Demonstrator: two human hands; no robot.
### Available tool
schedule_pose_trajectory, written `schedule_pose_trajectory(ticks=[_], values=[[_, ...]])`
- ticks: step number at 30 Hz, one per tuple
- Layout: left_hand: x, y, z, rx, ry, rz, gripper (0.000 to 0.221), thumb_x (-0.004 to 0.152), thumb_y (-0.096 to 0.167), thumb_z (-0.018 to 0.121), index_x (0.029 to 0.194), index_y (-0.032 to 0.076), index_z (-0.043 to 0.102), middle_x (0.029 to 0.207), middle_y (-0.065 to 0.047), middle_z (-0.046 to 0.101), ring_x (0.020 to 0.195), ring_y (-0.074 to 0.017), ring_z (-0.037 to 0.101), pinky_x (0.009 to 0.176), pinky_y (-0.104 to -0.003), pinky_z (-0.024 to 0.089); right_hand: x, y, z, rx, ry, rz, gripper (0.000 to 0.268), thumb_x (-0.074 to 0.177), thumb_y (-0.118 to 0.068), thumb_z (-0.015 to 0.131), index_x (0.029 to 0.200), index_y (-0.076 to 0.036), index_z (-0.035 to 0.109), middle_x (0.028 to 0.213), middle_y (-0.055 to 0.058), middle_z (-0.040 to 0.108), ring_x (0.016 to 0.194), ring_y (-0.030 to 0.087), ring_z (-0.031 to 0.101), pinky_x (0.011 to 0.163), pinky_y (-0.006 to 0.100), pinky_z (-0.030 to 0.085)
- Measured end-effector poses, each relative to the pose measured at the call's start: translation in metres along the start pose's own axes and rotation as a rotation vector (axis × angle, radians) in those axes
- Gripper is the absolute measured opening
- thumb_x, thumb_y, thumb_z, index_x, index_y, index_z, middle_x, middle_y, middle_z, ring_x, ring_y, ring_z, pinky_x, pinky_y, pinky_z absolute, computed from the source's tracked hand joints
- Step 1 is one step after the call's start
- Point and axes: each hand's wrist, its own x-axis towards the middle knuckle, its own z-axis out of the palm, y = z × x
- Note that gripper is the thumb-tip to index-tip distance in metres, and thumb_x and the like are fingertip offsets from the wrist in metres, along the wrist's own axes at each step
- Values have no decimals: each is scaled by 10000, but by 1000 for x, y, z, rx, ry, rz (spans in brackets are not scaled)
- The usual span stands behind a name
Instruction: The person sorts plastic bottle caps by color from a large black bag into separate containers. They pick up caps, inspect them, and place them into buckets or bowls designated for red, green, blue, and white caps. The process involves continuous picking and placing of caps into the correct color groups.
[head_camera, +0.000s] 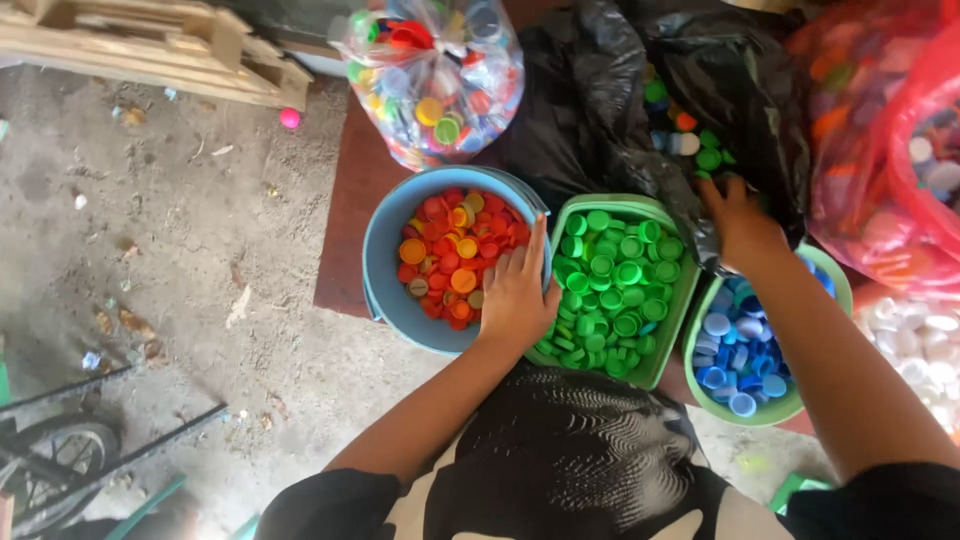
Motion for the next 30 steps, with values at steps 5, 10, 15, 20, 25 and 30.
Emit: schedule_pose_trajectory(ticks=[5,10,15,20,25,30], values=[[-10,-7,9,-20,58,-5,998,882,319,663,1623,-27,92,1156,-163,618,1086,-354,601,937,-550,465,-13,10,6,-4,-7,-30,1120,584,32,786,1573,-229,329,1498,170,416,1250,452,555,891,560,572],[-26,-12,-11,-22,-39,24,985,922,397,664,1613,-26,104,1225,-214,603,1129,-361,586,969,-521,466,-18,17,16,-31,209,19,637,930,-144,675,1513,-184,422,1456,168,527,1262,474,584,853,591,576],[-38,-22,-15,-32,-208,77,983,871,390,677,1591,-15,145,1273,-242,595,1188,-391,553,1005,-539,424,-8,2,8,-59,-156,280,891,733,-186,807,1505,-249,366,1441,217,465,1169,467,627,842,621,568],[-31,-15,-17,1,-254,28,954,888,392,659,1603,15,152,1265,-246,591,1173,-388,561,1021,-532,427,6,13,29,-7,-163,279,1001,688,-81,791,1544,-339,340,1504,209,387,1163,457,625,838,583,581],[-31,-12,-18,-27,-300,-3,933,909,385,631,1624,33,145,1251,-231,606,1160,-386,575,1029,-527,430,2,13,45,55,-64,195,764,830,-106,683,1518,-350,457,1459,189,471,1165,436,640,864,557,577],[-31,-14,-18,-29,-239,37,956,868,369,659,1603,21,157,1258,-239,604,1154,-398,570,996,-544,422,11,33,61,273,92,61,498,893,-168,688,1376,-281,637,1299,240,583,1130,452,632,910,523,539]])
